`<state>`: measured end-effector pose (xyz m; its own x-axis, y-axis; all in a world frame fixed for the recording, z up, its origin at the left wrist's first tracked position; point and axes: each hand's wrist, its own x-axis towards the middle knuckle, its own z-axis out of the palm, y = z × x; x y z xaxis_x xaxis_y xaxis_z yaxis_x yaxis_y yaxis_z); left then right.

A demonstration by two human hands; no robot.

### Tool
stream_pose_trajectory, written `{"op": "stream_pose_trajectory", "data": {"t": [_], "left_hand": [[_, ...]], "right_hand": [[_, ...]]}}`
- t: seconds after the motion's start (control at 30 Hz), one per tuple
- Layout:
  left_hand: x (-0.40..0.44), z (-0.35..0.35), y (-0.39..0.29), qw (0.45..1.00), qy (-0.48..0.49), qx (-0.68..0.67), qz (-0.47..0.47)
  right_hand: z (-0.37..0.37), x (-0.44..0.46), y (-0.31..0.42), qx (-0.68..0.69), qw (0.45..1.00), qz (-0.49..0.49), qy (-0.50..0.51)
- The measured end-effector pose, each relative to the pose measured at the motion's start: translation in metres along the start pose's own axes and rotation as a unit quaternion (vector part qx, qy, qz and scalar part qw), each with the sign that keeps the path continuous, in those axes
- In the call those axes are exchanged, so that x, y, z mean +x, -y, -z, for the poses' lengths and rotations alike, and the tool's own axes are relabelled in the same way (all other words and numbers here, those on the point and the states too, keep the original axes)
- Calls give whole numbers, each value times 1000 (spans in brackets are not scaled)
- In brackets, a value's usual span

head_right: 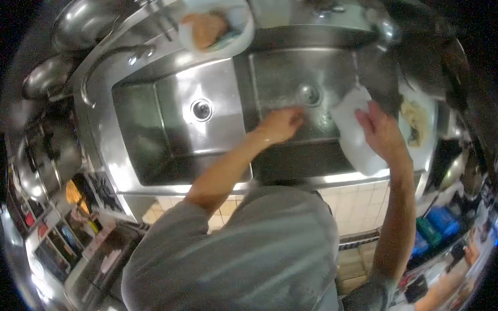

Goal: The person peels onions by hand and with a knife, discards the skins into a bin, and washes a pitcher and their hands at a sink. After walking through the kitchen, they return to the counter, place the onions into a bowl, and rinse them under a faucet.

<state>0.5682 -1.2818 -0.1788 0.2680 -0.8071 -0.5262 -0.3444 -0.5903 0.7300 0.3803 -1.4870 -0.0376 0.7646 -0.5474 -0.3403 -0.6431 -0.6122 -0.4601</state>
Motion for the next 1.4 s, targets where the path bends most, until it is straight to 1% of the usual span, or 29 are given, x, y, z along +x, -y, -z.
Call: {"op": "stream_pose_trajectory", "data": {"t": [0.07, 0.13, 0.17, 0.2, 0.23, 0.27, 0.37, 0.4, 0.43, 0.47, 0.5, 0.53, 0.57, 0.63, 0.67, 0.7, 0.77, 0.83, 0.87, 0.9, 0.93, 0.97, 1.03, 1.07, 1.17, 1.2, 1.3, 1.33, 1.4], "left_hand": [[-3, -10, -13, 997, 68, 21, -43], [-8, -14, -17, 996, 75, 15, -45], [-10, -15, -18, 996, 82, 18, -35], [-11, -14, -16, 995, 91, 16, -48], [-12, -12, -13, 995, 83, 21, -41], [-12, -10, -10, 996, 75, 26, -32], [-10, -2, 7, 998, 50, 36, -32], [-9, 4, 8, 997, 57, 38, -37], [-6, 11, 8, 997, 66, 45, -9], [-4, 15, 8, 995, 78, 52, 18], [-3, 16, 12, 994, 91, 56, 8], [-2, 15, 17, 998, 61, 21, 6], [-2, 14, 20, 999, 29, -15, 7], [2, 17, 17, 999, 30, -13, 5], [6, 12, 25, 999, 19, -33, -13], [9, 17, 22, 998, 4, -54, -29], [12, 24, 11, 997, 12, -69, -16], [15, 31, 3, 996, 27, -86, -8], [20, 28, 3, 995, 27, -97, -6], [25, 24, 0, 994, 31, -109, -7], [30, 21, -2, 993, 37, -107, -17], [32, 21, -2, 991, 30, -124, -37], [36, 23, -4, 989, 25, -135, -61], [38, 24, -6, 987, 24, -145, -59], [40, 27, -10, 986, 32, -159, -45], [40, 29, -11, 985, 30, -168, -30], [39, 35, -16, 982, 12, -189, -22], [40, 36, -15, 982, 15, -185, -22], [43, 38, -15, 978, 9, -210, -17]], "right_hand": [[4, 3, 2, -60, 998, -5, 10], [12, 5, 13, -118, 986, -43, 109], [16, 6, 12, -126, 985, -59, 106], [17, 10, 12, -134, 980, -55, 137], [18, 13, 9, -140, 974, -50, 168], [19, 13, 4, -142, 974, -63, 163], [21, 19, -7, -121, 981, -38, 150], [23, 22, -7, -131, 972, -54, 185], [26, 24, -5, -140, 963, -71, 220], [29, 27, -1, -136, 963, -85, 218], [36, 31, 10, -154, 947, -97, 263], [42, 31, 15, -168, 929, -108, 310], [45, 30, 16, -163, 929, -120, 310], [50, 34, 19, -170, 927, -90, 322], [53, 33, 20, -169, 929, -89, 317], [56, 34, 21, -157, 939, -55, 299], [56, 42, 19, -145, 950, -6, 278], [57, 44, 15, -127, 983, -4, 134], [56, 43, 13, -127, 983, -6, 129], [57, 42, 16, -27, 995, -44, 90], [60, 39, 17, 70, 993, -81, 47], [57, 36, 12, 69, 993, -87, 38], [33, 35, -3, 188, 974, -129, -9], [20, 35, -10, 191, 972, -133, -17], [-14, 31, -27, 346, 932, -58, -90], [-17, 29, -24, 339, 933, -88, -87], [-46, 32, -34, 319, 936, -104, -105], [-55, 32, -35, 359, 921, -78, -131], [-64, 31, -35, 367, 916, -95, -135]]}}
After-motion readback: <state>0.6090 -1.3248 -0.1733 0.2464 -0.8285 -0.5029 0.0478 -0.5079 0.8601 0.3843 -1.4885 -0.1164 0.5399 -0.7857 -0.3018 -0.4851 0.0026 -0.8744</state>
